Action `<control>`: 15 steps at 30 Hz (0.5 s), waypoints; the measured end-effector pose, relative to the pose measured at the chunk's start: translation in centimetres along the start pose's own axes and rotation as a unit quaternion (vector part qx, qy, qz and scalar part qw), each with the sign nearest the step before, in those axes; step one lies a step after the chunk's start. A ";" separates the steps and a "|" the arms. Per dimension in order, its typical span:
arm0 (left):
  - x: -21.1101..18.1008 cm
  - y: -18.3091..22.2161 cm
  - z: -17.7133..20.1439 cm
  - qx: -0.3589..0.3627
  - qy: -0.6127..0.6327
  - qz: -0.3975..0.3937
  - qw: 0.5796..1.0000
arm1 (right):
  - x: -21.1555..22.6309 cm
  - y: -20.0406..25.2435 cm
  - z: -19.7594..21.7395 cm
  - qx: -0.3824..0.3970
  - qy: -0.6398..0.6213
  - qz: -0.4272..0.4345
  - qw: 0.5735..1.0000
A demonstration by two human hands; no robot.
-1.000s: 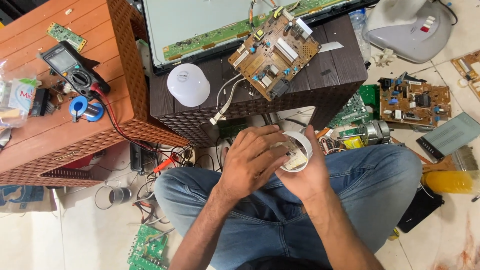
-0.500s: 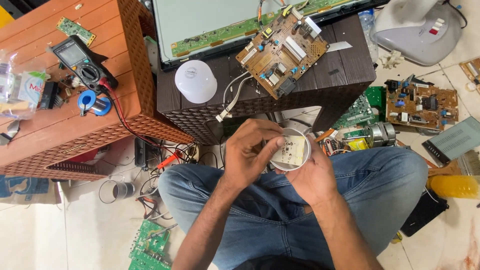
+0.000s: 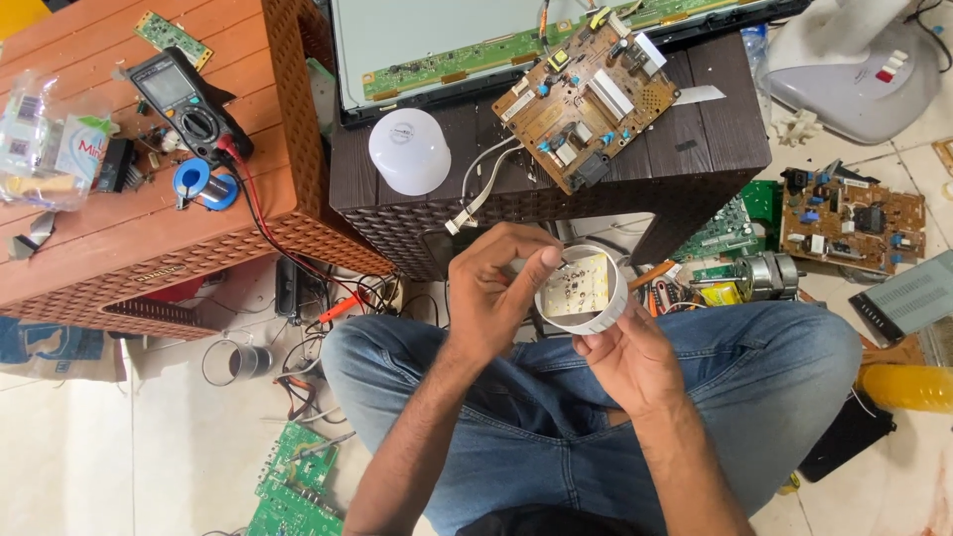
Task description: The person disassembles an LED light bulb to expose the internal circuit board, then uses a multimeter to test the electrical connections on the board. The person handles the bulb, multimeter probes, and a screwdriver while sitting on the floor.
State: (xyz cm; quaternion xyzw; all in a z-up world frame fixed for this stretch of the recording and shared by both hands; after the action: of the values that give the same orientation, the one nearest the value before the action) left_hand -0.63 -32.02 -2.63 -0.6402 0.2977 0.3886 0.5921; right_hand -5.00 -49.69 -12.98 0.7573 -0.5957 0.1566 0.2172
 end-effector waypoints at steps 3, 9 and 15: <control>0.3 0.2 0.0 0.001 0.020 0.010 1.000 | -0.2 0.0 0.2 -0.010 0.000 0.002 1.000; -0.5 1.3 -0.3 0.056 0.104 0.064 0.991 | -0.4 -0.6 1.0 0.008 -0.028 0.009 1.000; 0.7 3.8 -2.0 0.117 0.077 0.102 0.985 | -0.4 -0.6 -0.5 -0.058 0.029 -0.019 0.998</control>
State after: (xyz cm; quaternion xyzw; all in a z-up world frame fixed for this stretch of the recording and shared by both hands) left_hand -3.19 -34.43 -5.28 -0.5604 0.4494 0.3592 0.5958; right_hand -4.46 -48.97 -12.80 0.7498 -0.5829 0.1396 0.2804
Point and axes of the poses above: each hand's wrist, its own y-axis away from the middle knuckle, its own z-axis out of the back of the hand, x = y × z, the point moved 2 cm from there along -y, towards the middle knuckle, and after that the axes turned 5 degrees about -x, right-handed, at the moved point
